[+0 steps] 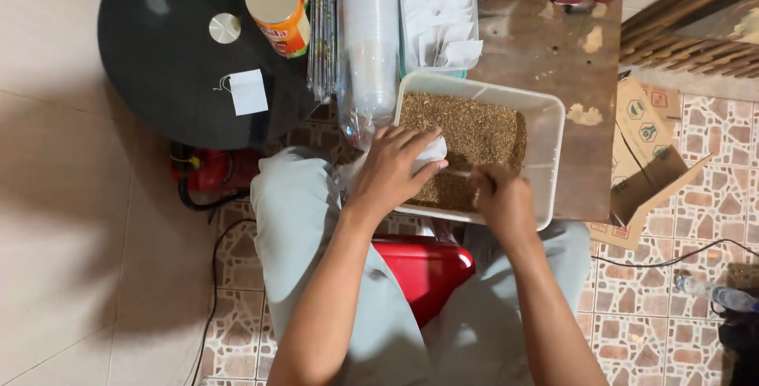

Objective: Manually filling small filter bags with tea leaves using a spoon from a large container.

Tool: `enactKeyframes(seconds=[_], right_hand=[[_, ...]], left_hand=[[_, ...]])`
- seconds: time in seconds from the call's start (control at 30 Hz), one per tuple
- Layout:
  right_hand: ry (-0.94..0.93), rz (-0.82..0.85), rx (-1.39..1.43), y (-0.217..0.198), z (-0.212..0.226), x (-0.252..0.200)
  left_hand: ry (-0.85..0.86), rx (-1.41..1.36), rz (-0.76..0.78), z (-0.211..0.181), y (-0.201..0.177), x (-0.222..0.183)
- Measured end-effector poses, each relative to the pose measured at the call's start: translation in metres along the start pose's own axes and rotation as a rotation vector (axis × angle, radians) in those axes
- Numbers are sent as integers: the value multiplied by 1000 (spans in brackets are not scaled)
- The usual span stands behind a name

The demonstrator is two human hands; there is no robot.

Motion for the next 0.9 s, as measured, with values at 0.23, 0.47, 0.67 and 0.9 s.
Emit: enactKeyframes(seconds=[0.23,0.47,0.67,0.9], right_hand=[[117,-138,-109,-58,-40,-6],[129,-36,-83,-25,-37,-6],[210,59,230,-21,-26,-9],[295,10,343,-69,-12,-23]], left_hand=[[-8,-63,-5,2,-7,-1],[16,-48,11,3,-4,0],[-8,-30,37,1,-7,-1],[-17,4,71,1,1,1]])
Point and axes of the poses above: each hand's wrist, its own x-axis towards the middle knuckle, its own y-axis out of the palm, z = x × y, the point moved 8 cm from there along x, towards the middle knuckle, and after that the axes turned 5 degrees about z, right-handed, at the moved point
